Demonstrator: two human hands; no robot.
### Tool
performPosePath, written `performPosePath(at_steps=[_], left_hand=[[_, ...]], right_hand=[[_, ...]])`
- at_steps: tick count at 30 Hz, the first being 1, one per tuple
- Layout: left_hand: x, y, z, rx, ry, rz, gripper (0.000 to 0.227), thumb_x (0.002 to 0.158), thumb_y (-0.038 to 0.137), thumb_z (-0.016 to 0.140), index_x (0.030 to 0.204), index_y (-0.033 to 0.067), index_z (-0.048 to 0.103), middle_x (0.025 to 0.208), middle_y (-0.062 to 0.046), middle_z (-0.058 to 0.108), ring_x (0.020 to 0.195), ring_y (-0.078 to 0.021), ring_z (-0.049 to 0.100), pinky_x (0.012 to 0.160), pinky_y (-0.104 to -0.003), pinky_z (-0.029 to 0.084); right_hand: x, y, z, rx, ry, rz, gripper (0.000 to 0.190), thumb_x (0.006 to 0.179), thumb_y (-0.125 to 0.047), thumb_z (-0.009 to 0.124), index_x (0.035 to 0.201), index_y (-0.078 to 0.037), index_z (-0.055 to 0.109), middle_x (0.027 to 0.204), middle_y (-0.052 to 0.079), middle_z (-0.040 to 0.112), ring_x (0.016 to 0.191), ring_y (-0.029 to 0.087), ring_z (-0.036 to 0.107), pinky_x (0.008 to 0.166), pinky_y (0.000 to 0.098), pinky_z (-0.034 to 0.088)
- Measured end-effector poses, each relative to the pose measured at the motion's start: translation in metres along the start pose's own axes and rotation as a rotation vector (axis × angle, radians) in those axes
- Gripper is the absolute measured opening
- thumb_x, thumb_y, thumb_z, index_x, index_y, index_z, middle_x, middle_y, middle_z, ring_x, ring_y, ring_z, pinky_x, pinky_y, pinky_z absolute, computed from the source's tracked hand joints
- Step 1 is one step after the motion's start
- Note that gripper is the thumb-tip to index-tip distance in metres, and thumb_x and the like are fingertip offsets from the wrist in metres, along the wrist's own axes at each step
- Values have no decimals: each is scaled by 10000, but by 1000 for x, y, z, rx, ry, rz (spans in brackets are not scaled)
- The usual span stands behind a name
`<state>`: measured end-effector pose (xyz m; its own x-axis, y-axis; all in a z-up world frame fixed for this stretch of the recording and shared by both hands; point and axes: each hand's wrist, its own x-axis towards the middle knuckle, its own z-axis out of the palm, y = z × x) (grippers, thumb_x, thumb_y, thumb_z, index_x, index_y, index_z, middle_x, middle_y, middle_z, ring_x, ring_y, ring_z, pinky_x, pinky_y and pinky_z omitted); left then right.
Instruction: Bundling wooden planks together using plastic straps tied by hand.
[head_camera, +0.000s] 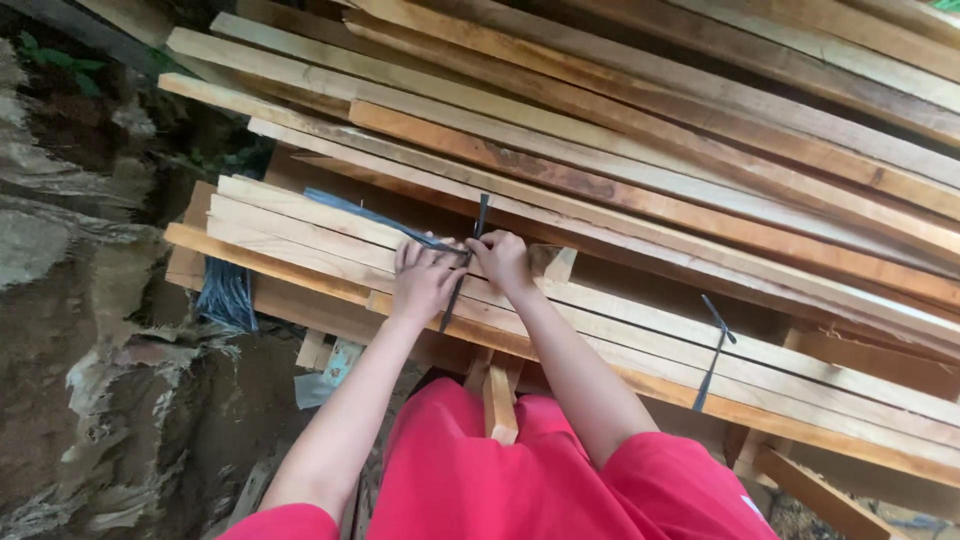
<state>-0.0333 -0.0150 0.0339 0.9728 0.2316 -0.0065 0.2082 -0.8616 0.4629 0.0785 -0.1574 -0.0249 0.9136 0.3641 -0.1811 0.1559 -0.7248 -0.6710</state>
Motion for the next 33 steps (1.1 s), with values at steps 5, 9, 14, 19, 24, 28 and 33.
performPosePath(at_steps=[5, 9, 14, 19, 24, 28, 33], left_hand=[[9, 17, 19, -111, 118, -132, 206, 1003, 474, 666, 988, 318, 800, 1098, 71, 757, 1346, -205, 503, 1214, -518, 158], [9, 17, 36, -353, 121, -223, 232, 1067, 387, 600, 963, 301, 789, 1093, 108, 776, 1347, -201, 537, 1204, -638, 90], [-5, 23, 33, -384, 164, -121, 221, 1071, 301, 580, 984, 230, 770, 1114, 77, 767, 1328, -218, 534, 1199, -555, 149], [-7, 29, 21, -316, 264, 20, 145, 996, 258, 661, 906, 173, 736, 1034, 36, 757, 1251, -226, 586, 1135, -494, 304], [-7, 32, 15, -292, 221, 6, 188, 1031, 277, 600, 918, 196, 726, 1011, 91, 731, 1166, -163, 608, 1088, -437, 334], [-11, 28, 28, -338, 214, -30, 229, 1058, 305, 561, 905, 225, 711, 991, 114, 726, 1091, -139, 637, 1082, -412, 343], [-11, 29, 22, -325, 299, 26, 235, 1069, 246, 541, 905, 146, 675, 931, 19, 690, 949, -203, 661, 1029, -436, 398]], right_hand=[[-6, 8, 7, 3, 13, -15, 210, 867, -377, 802, 760, -204, 753, 721, 29, 721, 778, 241, 742, 687, 342, 609], [-1, 37, 32, -44, -63, 79, 336, 972, -451, 659, 730, -221, 691, 685, 7, 698, 789, 239, 739, 671, 348, 598], [0, 7, 16, -84, -174, 168, 386, 994, -497, 576, 750, -223, 696, 682, 35, 705, 819, 261, 748, 698, 375, 597], [19, 0, 3, -6, -394, 422, 349, 964, -560, 553, 814, -307, 740, 809, -10, 753, 941, 227, 744, 814, 333, 593], [39, 6, 8, 41, -462, 473, 325, 946, -391, 574, 808, -174, 772, 759, 72, 751, 898, 306, 756, 800, 395, 591], [30, 4, 15, 283, -395, 471, 337, 976, -296, 579, 832, -64, 776, 757, 155, 736, 829, 334, 733, 801, 400, 560], [10, -12, -9, 360, -292, 436, 586, 1066, -532, 400, 919, -133, 803, 917, 140, 778, 1046, 351, 712, 959, 450, 538]])
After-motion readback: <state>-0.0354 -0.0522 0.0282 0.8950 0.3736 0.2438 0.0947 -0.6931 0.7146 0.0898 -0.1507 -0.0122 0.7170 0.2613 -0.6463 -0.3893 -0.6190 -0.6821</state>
